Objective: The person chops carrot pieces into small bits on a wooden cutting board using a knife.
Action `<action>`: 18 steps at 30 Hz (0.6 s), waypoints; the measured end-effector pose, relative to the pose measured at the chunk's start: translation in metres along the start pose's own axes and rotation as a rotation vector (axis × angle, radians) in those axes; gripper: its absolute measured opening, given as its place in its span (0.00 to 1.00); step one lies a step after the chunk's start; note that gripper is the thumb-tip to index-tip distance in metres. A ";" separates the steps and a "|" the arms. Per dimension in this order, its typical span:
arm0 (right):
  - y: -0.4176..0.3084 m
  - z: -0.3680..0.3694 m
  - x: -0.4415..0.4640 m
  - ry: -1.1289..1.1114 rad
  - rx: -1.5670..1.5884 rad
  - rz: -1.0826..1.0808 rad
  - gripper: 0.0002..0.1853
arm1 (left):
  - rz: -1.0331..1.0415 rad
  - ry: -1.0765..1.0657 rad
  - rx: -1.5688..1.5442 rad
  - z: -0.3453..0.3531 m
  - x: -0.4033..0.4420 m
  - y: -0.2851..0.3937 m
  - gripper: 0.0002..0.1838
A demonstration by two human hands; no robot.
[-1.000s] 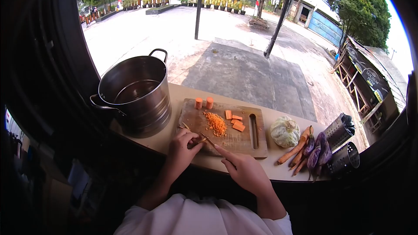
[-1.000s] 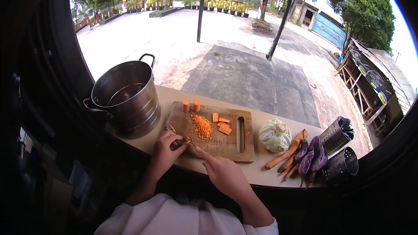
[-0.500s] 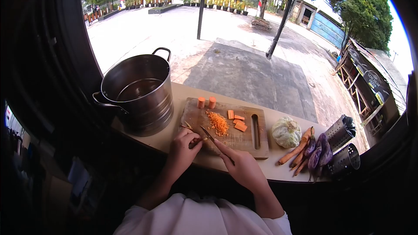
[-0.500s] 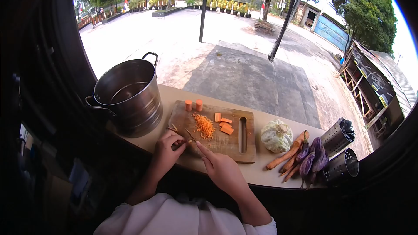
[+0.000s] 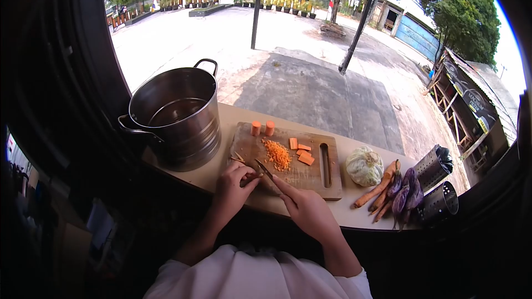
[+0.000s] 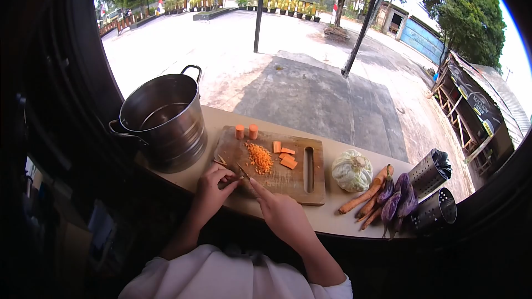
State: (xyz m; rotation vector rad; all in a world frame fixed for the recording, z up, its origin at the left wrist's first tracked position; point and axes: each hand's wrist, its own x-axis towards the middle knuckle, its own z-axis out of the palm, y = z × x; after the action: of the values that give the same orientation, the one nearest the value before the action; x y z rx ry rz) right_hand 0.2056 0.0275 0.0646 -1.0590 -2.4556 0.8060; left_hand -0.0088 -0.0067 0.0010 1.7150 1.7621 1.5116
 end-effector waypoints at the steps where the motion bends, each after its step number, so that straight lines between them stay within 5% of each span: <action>1: -0.001 -0.001 -0.002 -0.006 -0.001 0.000 0.27 | -0.011 0.009 -0.030 -0.001 0.000 0.000 0.09; 11: -0.004 -0.007 -0.005 -0.071 -0.033 -0.007 0.28 | 0.422 0.013 0.305 -0.009 -0.008 -0.013 0.11; 18: 0.006 -0.006 -0.004 -0.048 0.039 -0.017 0.27 | 0.497 0.026 0.358 -0.012 -0.011 -0.022 0.12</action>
State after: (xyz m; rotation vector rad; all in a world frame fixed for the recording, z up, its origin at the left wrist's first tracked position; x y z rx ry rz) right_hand 0.2150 0.0302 0.0651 -1.0147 -2.4747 0.8806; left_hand -0.0280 -0.0167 -0.0161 2.4682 1.7896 1.4531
